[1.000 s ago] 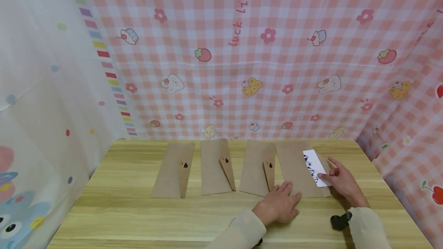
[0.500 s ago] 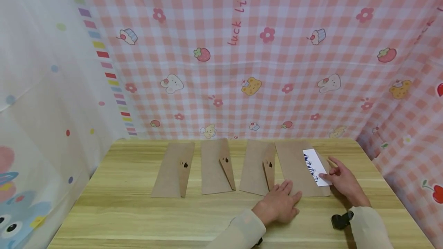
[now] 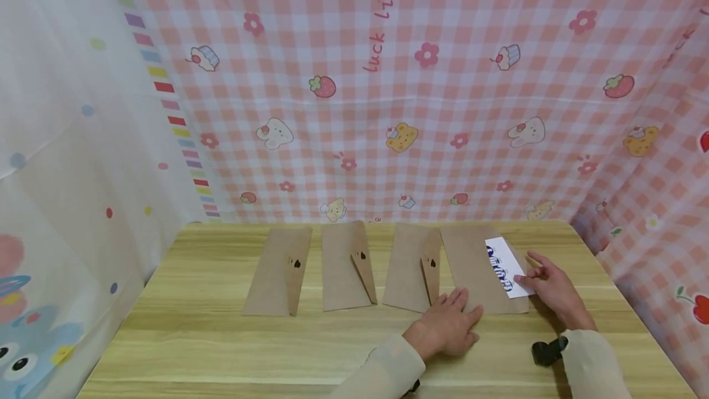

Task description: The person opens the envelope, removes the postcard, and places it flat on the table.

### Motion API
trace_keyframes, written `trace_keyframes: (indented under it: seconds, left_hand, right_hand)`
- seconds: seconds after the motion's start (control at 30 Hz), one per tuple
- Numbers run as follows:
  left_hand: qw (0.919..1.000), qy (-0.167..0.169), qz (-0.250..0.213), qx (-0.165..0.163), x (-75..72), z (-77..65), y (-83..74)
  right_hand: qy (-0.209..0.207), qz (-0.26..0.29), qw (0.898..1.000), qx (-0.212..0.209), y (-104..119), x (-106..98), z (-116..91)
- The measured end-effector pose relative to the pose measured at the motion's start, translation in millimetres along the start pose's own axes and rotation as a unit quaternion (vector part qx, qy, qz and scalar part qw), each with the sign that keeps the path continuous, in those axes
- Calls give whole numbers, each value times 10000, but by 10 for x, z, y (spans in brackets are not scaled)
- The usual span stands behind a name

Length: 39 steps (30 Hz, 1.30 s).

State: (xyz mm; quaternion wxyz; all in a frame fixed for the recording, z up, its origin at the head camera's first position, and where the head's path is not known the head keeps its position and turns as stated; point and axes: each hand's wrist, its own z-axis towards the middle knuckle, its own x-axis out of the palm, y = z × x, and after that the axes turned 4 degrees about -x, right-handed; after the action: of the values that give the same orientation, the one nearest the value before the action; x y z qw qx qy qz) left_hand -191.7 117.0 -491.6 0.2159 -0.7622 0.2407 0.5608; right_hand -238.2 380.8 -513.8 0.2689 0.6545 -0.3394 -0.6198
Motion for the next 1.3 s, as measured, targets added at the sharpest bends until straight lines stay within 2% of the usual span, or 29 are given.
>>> trace_keyframes:
  seconds: [0.53, 0.93, 1.3]
  left_hand:
    - [9999, 55, -88, -15, -10, -2, 17]
    - [9999, 55, 7, -100, -3, -13, -21]
    - [9998, 126, -73, -127, -2, -8, -15]
  right_hand:
    - [61, 82, 9999, 125, -8, -28, 28]
    - [329, 31, 9992, 244, -14, -132, -22]
    - [286, 256, 9988, 295, -2, -160, -49]
